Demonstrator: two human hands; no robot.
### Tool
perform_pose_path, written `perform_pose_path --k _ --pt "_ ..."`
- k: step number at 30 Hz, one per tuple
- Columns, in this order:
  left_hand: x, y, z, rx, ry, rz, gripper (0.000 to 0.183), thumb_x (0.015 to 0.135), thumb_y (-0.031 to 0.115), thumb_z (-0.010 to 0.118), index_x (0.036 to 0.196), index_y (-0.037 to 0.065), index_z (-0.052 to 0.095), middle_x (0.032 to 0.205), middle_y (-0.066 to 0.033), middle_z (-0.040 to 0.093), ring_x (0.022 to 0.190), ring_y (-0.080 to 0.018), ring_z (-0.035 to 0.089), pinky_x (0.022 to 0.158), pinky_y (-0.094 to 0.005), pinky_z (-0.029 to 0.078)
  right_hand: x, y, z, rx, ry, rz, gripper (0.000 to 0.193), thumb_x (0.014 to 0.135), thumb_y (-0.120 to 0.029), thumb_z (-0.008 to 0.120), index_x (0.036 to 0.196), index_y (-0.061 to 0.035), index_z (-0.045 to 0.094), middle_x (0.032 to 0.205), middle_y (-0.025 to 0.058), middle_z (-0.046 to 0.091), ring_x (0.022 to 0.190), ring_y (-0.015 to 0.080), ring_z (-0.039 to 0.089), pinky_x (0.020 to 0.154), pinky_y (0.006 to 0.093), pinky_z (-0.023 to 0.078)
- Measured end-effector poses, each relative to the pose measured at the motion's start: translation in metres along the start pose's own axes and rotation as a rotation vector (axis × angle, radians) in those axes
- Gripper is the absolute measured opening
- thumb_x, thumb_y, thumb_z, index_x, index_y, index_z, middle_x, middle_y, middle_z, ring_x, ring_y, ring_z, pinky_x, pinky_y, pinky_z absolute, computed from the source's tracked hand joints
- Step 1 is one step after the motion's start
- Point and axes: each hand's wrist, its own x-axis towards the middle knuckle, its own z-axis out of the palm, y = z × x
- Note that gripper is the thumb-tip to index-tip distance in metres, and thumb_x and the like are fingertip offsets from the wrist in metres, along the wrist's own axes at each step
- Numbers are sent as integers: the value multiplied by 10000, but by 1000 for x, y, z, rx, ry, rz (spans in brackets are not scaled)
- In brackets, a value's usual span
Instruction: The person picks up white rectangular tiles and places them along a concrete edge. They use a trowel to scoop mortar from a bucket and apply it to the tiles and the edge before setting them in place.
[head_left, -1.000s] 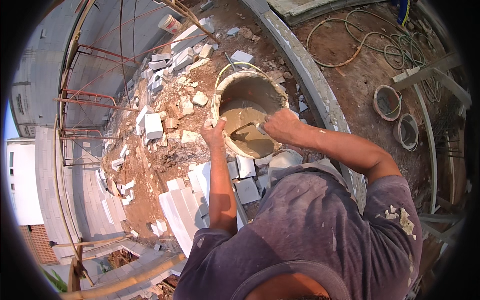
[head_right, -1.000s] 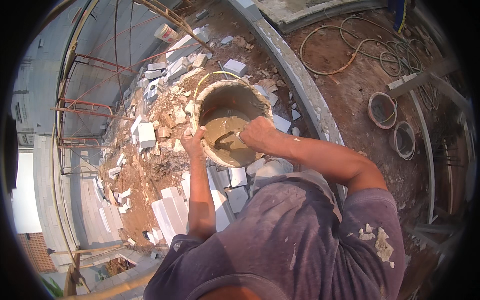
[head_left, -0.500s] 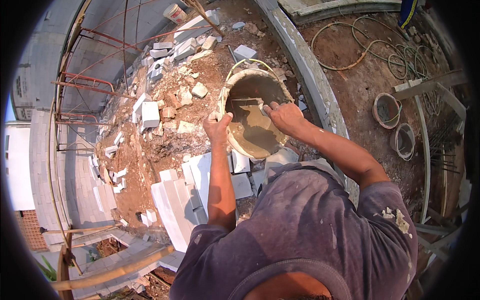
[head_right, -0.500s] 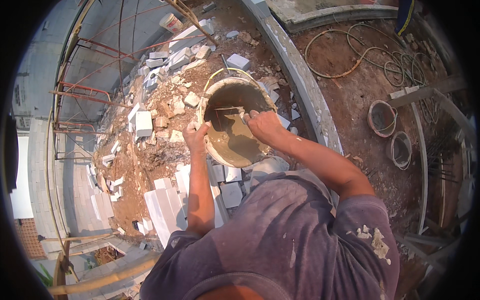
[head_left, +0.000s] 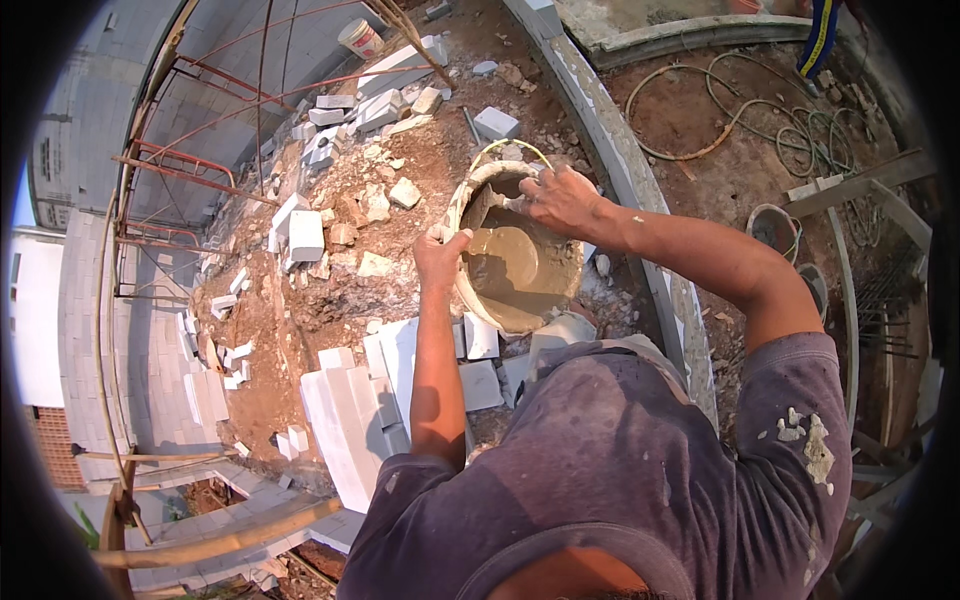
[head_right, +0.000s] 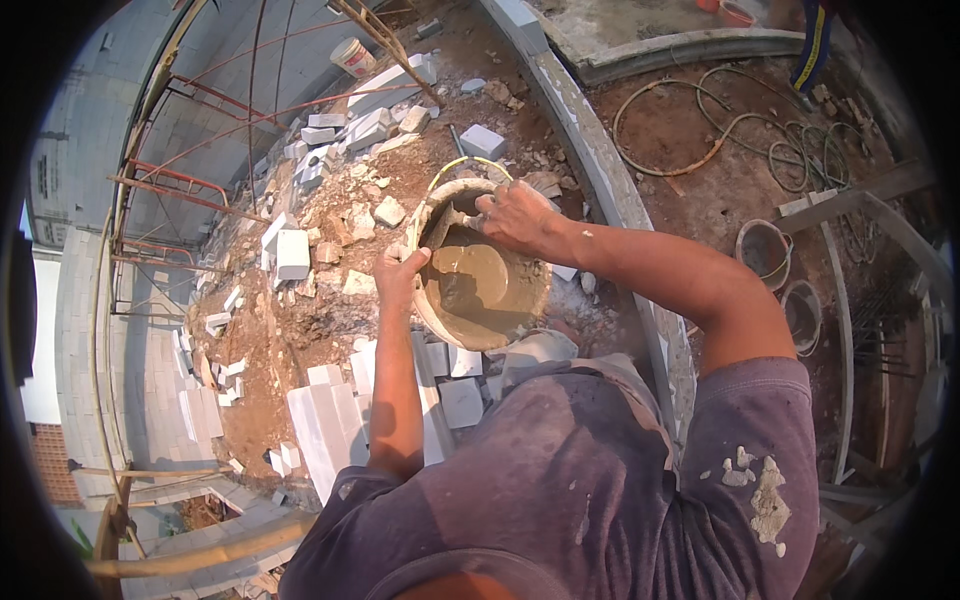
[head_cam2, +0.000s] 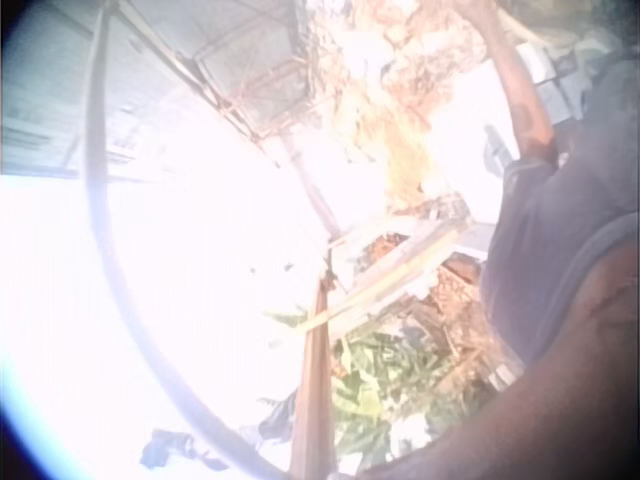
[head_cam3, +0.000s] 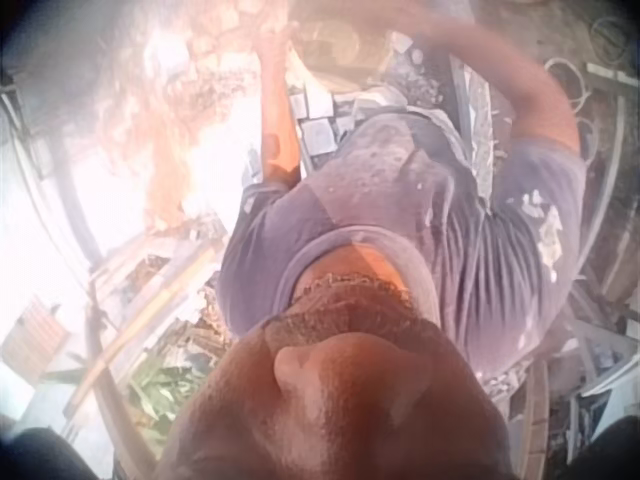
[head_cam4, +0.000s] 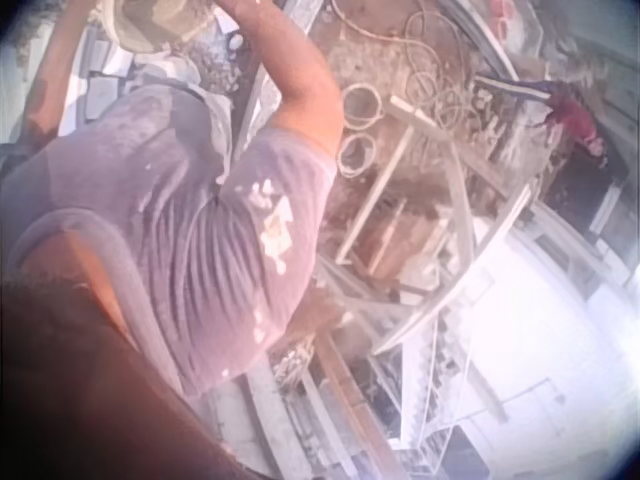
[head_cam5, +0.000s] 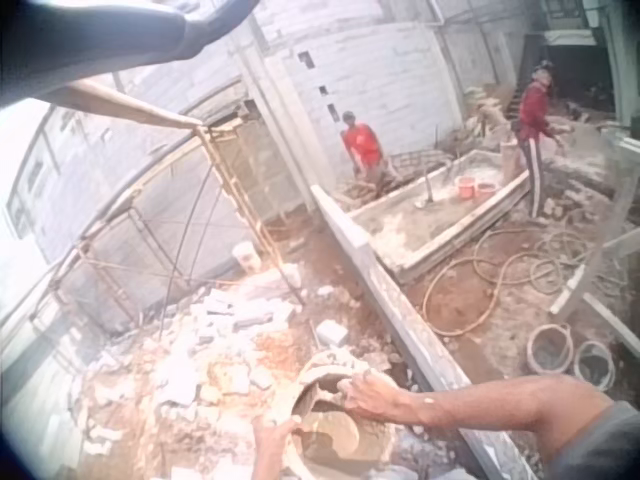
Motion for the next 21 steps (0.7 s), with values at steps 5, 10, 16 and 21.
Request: perform_pose_path --k 5,10,16,21 --pt "-5 7 6 -15 39 22 195 768 30 783 940 -14 703 820 -39 689 672 -127 623 618 -285 504 -3 -19 -7 113 142 -5 178 879 -217 617 933 -102 742 1001 94 642 915 265 676 753 400 548" --pt "-6 -4 -2 92 103 82 125 751 88 777 791 8 691 705 2 635 598 -95 542 563 -288 451 -6 -9 4 257 -170 153 189 876 -191 603 906 -70 745 928 144 710 823 295 729 653 420 566" --pt "-15 -7 13 60 206 137 150 739 92 739 842 -8 695 705 -10 645 601 -115 547 577 -313 473 -33 -25 19 389 -389 330 243 829 -158 584 997 -69 736 905 188 741 841 338 742 725 451 585" --pt "-27 0 23 172 199 120 292 751 102 718 1016 -20 710 785 -56 692 692 -141 621 686 -337 523 -39 -19 -14 403 -334 369 330 843 -160 552 1130 -120 708 901 194 734 854 361 729 725 476 573"
